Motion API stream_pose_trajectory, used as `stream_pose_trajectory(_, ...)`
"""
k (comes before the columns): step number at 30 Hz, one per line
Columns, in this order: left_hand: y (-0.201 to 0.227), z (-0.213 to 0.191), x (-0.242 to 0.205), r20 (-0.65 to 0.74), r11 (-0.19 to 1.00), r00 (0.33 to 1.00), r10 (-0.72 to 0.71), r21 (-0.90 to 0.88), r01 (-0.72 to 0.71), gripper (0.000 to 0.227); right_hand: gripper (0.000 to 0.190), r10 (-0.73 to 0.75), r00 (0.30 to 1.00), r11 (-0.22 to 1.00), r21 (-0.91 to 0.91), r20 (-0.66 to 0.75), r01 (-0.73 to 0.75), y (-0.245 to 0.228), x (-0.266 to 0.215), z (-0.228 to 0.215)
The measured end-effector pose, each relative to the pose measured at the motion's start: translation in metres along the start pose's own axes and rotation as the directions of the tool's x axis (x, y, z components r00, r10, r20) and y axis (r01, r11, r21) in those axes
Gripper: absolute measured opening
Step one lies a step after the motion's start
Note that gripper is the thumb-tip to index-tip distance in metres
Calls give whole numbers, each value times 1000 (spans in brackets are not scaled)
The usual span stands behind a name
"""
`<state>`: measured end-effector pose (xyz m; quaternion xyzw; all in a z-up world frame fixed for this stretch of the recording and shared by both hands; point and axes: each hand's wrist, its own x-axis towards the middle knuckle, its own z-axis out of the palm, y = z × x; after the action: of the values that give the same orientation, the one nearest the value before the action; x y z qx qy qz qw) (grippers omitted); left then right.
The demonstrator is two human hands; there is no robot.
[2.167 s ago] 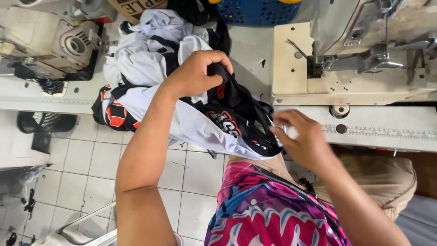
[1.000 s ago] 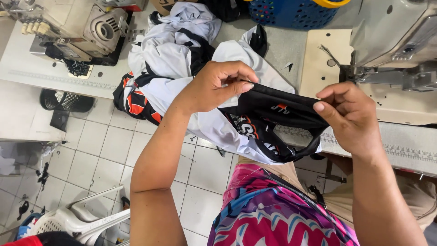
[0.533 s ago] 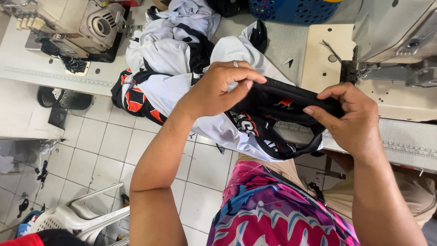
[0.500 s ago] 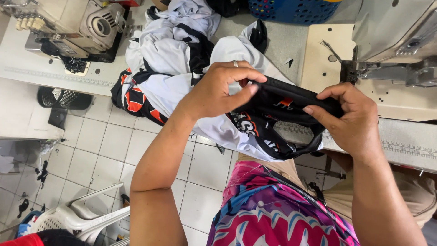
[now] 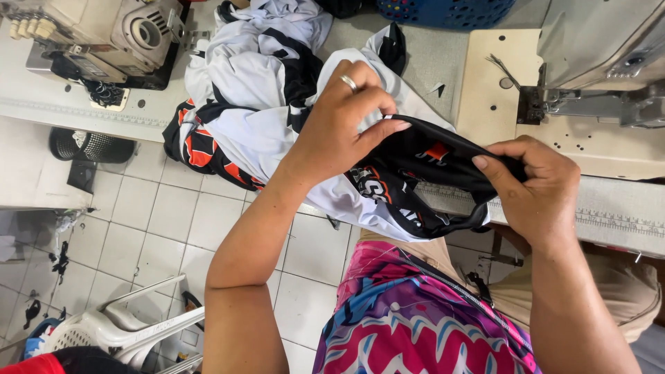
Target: Sewing jersey fabric pieces together using an industrial sewing machine to assemble garments.
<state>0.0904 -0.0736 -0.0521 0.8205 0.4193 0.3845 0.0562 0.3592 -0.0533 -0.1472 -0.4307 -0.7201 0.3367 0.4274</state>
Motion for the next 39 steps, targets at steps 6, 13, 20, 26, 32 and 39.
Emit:
stream_pose_trajectory(6,-11,29,3,201,635,951,-237,-709,308,15,10,204,978,965,160,33,-207,20,-14,3)
stream_pose_trajectory(13,-25,104,25,-7,877,978,-208,-445,183,12,6,415,908,724,624,-56,-293,73,-68,27)
stream_pose_trajectory(20,-31,191,44,46,998,997,-58,-5,58,8,20,544,833,527,813,-99,-248,74,-98,40)
stream_pose_trajectory(26,-3,211,37,-122,952,990,74,305,-33,16,24,559,827,467,847,-60,-254,75,-108,41)
stream_pose_trajectory(32,23,214,14,-197,883,975,101,470,4,7,23,530,847,475,845,-53,-245,75,-109,37)
stream_pose_trajectory(39,22,232,4,-200,918,978,-53,375,127,35,21,483,869,518,834,-104,-188,90,-111,36)
